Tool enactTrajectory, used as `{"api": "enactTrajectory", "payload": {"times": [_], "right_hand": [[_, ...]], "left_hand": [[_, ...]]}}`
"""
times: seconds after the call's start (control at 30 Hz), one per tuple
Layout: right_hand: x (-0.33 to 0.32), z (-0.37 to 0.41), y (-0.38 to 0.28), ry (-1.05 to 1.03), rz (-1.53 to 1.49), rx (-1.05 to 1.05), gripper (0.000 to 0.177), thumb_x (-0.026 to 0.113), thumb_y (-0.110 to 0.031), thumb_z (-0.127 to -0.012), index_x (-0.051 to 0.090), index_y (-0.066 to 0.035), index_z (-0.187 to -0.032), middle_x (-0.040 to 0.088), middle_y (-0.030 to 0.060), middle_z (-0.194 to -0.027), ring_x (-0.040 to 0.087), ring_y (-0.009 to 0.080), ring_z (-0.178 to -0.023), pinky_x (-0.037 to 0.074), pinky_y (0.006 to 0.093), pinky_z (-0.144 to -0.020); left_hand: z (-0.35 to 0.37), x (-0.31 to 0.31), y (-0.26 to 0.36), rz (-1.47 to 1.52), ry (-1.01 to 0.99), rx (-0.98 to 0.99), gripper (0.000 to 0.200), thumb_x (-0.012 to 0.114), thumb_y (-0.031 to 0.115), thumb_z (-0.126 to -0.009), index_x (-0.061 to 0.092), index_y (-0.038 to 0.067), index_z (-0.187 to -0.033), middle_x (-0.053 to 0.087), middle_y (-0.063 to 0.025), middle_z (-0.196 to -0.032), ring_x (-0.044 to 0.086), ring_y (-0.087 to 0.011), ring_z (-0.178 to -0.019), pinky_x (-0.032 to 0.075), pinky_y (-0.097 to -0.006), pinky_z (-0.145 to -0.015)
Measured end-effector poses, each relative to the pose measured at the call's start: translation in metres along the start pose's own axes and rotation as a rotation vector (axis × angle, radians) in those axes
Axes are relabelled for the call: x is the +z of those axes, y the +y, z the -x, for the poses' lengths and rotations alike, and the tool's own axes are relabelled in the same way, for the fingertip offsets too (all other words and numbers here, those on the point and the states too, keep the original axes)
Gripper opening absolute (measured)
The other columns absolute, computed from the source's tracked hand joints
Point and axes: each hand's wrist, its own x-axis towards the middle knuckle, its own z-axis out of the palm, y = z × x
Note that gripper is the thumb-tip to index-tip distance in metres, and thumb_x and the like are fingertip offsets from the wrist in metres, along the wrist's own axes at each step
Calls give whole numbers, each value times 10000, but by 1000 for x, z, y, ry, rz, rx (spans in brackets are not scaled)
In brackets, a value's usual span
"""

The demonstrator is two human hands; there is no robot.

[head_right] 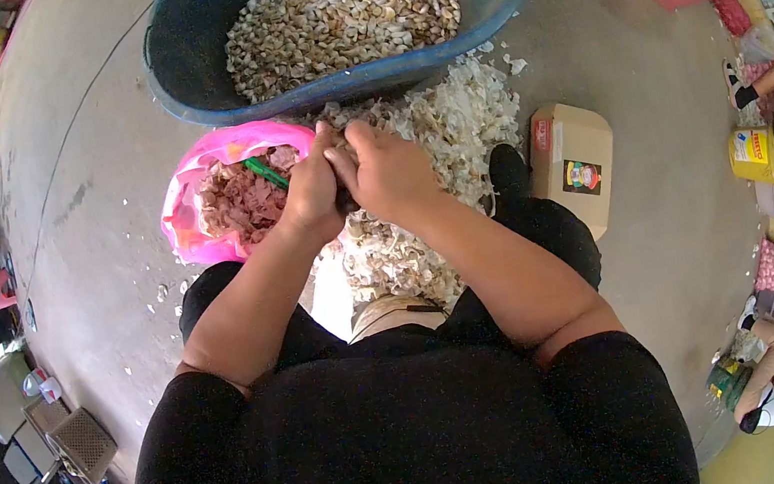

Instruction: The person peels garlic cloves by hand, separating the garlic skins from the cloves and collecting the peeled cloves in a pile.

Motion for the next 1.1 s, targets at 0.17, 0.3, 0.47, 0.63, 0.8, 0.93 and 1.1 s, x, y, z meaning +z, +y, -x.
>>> {"api": "enactTrajectory", "payload": {"times": [0.17, 0.3, 0.47, 0.63, 0.8, 0.93, 1.1], "right_hand": [[-3, 0, 0, 51, -127, -136, 204, 523, -220, -792, 416, -60, -726, 530, 125, -597, 535, 330, -542, 422, 410, -477], [-6, 2, 2, 37, -208, -144, 180, 500, -205, -813, 453, -52, -731, 524, 130, -592, 533, 298, -521, 417, 372, -472], [-14, -3, 5, -11, -716, 268, 283, 440, -279, -877, 541, -35, -773, 522, 56, -598, 460, 143, -476, 377, 265, -452], [-38, -10, 19, -374, -1139, 693, 405, 406, -410, -877, 587, -49, -908, 483, 0, -644, 412, 85, -516, 383, 231, -477], [-37, -1, 26, -446, -1272, 757, 327, 488, -316, -860, 534, -58, -1055, 537, -3, -774, 510, 103, -645, 419, 227, -561], [-36, 0, 33, -520, -1128, 678, 224, 522, -215, -848, 524, -54, -1005, 552, 6, -788, 549, 119, -676, 440, 238, -582], [-38, -3, 33, -447, -1134, 682, 161, 530, -175, -842, 520, -42, -932, 555, 25, -769, 555, 123, -631, 450, 237, -569]], "left_hand": [[3, 6, -14, 15, 151, 258, 266, 357, 249, -873, 532, 54, -830, 499, -33, -617, 466, -140, -511, 358, -274, -423], [2, 0, -16, 66, 101, 139, 237, 354, 242, -862, 498, 81, -765, 441, -24, -561, 371, -123, -417, 276, -259, -356], [11, -6, -3, 24, -112, -9, 260, 312, 296, -872, 480, 98, -880, 442, -19, -568, 346, -101, -389, 221, -226, -334], [19, -7, 19, -289, -92, -68, 200, 396, 275, -857, 512, 116, -894, 525, -1, -760, 514, -120, -632, 494, -337, -573], [12, -17, 15, -464, -162, 91, 250, 588, 252, -778, 503, 78, -937, 531, -29, -797, 530, -124, -697, 479, -330, -579], [15, -11, 9, -767, -145, 356, 411, 660, 201, -731, 487, -11, -1038, 550, -88, -906, 536, -124, -730, 459, -264, -588], [12, -13, 19, -611, -200, 202, 461, 636, 152, -734, 465, -16, -1128, 576, -89, -902, 542, -112, -752, 456, -245, -599]]}}
